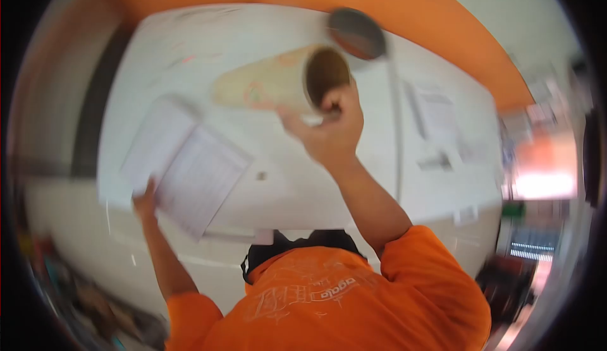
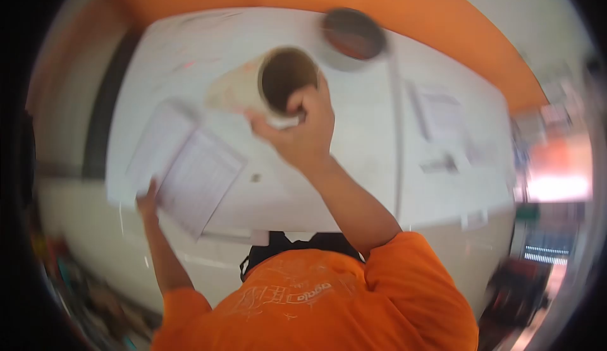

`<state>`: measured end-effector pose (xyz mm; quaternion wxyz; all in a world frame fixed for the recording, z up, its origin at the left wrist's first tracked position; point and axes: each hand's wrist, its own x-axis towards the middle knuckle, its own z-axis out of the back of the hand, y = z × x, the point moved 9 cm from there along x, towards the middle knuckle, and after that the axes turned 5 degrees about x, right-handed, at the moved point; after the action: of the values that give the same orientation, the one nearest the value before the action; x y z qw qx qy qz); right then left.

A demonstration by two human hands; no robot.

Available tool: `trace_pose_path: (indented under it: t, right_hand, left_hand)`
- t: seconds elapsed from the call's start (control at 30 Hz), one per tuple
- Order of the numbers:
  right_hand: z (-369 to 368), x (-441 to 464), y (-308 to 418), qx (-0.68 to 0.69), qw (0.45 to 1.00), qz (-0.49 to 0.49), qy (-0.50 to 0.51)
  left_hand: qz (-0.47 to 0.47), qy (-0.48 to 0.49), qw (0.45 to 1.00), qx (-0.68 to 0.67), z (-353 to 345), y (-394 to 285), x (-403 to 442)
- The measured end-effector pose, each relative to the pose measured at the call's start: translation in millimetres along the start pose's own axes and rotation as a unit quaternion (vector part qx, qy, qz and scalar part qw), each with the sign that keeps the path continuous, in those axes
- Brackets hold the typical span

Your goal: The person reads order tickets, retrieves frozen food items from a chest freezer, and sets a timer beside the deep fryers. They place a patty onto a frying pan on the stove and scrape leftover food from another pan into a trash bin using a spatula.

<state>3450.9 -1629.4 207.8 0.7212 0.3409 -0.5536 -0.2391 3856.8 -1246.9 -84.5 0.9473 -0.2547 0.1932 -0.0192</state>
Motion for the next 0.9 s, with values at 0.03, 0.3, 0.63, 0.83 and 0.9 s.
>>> trace_pose_path:
  t: [0.03,0.3,0.63,0.83,0.9]
  right_hand:
    - [40.2,-9.3,24.0,0.001,0.998,0.045,-0.037]
    - [363.6,-131.8,115.2,-0.252,0.892,-0.211,-0.312]
    - [716.3,-187.1,53.2,-0.553,0.678,-0.257,-0.411]
    - [850.2,-181.7,-58.2,-0.539,0.732,-0.21,-0.359]
    - [850.2,-173.7,-64.5,-0.547,0.736,-0.153,-0.368]
  left_hand:
    - [-0.065,-0.046,0.996,-0.049,-0.6,2.9,6.7]
    - [-0.167,0.052,0.876,-0.45,-33.2,-49.3,-120.1]
    - [-0.286,-0.134,0.894,-0.317,37.8,-158.8,-323.5]
    - [-0.378,-0.186,0.879,-0.224,-41.7,-341.9,-455.7]
    - [-0.423,-0.108,0.87,-0.23,-118.2,-430.5,-494.2]
